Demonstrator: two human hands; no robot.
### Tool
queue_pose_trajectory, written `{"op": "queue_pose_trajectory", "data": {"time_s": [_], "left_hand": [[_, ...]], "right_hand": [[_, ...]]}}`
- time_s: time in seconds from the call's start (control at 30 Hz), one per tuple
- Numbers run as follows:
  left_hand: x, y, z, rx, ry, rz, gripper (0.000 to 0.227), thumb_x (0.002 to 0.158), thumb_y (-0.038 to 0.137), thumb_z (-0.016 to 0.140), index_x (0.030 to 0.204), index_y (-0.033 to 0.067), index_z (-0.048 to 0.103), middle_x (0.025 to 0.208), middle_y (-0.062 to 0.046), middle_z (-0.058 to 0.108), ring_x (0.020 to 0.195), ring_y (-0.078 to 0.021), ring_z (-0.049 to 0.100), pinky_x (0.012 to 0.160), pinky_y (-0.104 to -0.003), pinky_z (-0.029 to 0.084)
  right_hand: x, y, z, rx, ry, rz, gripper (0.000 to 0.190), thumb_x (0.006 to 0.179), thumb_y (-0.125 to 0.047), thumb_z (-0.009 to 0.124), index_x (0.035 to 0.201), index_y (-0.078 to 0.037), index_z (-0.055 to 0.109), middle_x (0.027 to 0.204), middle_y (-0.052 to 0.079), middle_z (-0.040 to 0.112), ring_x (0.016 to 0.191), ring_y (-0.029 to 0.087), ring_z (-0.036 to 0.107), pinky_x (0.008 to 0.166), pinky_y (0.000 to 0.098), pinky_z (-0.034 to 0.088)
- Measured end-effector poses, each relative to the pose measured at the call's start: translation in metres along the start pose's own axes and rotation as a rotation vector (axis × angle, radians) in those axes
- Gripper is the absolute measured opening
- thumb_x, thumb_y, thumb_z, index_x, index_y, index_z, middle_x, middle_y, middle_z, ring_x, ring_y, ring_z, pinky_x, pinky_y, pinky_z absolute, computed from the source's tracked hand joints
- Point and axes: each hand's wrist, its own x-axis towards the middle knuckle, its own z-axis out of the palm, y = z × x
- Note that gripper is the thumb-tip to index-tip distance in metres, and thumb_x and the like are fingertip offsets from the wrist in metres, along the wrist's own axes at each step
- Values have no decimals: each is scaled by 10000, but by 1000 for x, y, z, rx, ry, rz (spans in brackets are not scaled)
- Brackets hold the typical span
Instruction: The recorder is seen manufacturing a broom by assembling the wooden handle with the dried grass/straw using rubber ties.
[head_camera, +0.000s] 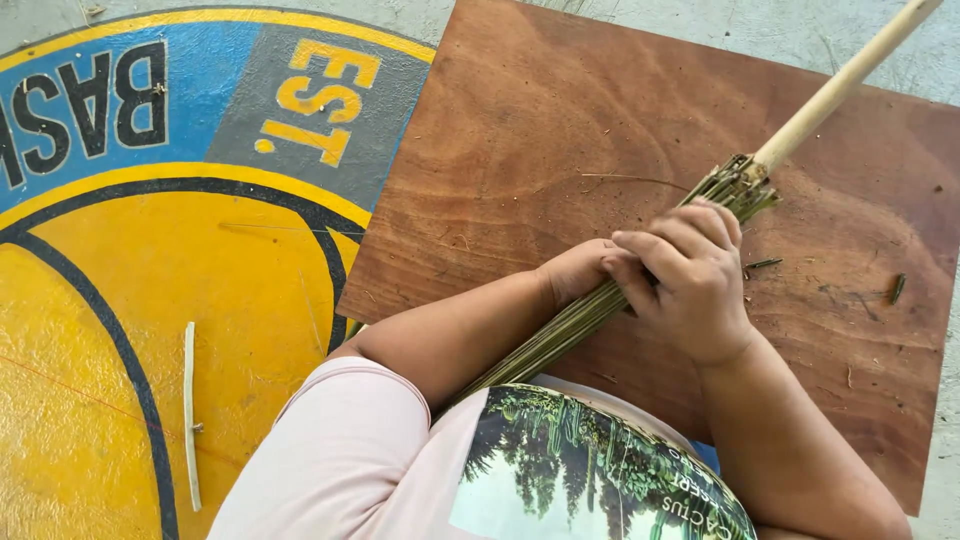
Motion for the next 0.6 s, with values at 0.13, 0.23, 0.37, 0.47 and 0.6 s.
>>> {"op": "queue_pose_trajectory", "data": {"time_s": [0.13, 0.23, 0.37, 0.47, 0.6], "left_hand": [[-14, 23, 36, 366, 56, 65, 256, 976, 155, 630, 1129, -44, 677, 1067, -128, 727, 971, -196, 701, 805, -348, 618], [-16, 17, 38, 421, 167, -80, 252, 943, 165, 695, 1100, -33, 698, 972, -141, 751, 887, -226, 717, 767, -355, 602], [-18, 16, 43, 554, 100, 25, 258, 888, 141, 754, 1081, -29, 730, 985, -132, 779, 937, -213, 746, 868, -350, 600], [-22, 19, 51, 699, 161, 49, 258, 849, 118, 779, 1063, -24, 754, 983, -111, 785, 936, -188, 739, 871, -340, 595], [-26, 31, 64, 642, 202, 90, 265, 847, 117, 792, 1071, -17, 746, 998, -104, 779, 929, -172, 728, 853, -343, 605]], "right_hand": [[11, 11, 2, -195, -113, 57, 259, 973, -361, 694, 1092, -131, 710, 1076, 104, 733, 1087, 303, 694, 1183, 518, 348], [30, 23, 4, -380, -758, 432, 355, 1029, -458, 532, 1101, -156, 704, 912, 125, 749, 980, 305, 702, 1163, 628, 237], [58, 29, 18, -430, -1178, 527, 424, 1088, -464, 395, 1179, -149, 665, 1076, 105, 765, 1070, 290, 711, 1059, 512, 445], [69, 31, 33, -351, -1296, 593, 353, 1054, -383, 464, 1257, -179, 666, 1175, 108, 741, 1124, 303, 694, 964, 461, 536], [63, 59, 56, -64, -1266, 637, 376, 999, -243, 544, 1349, -190, 670, 1257, 111, 725, 1153, 307, 694, 1001, 432, 527]]}}
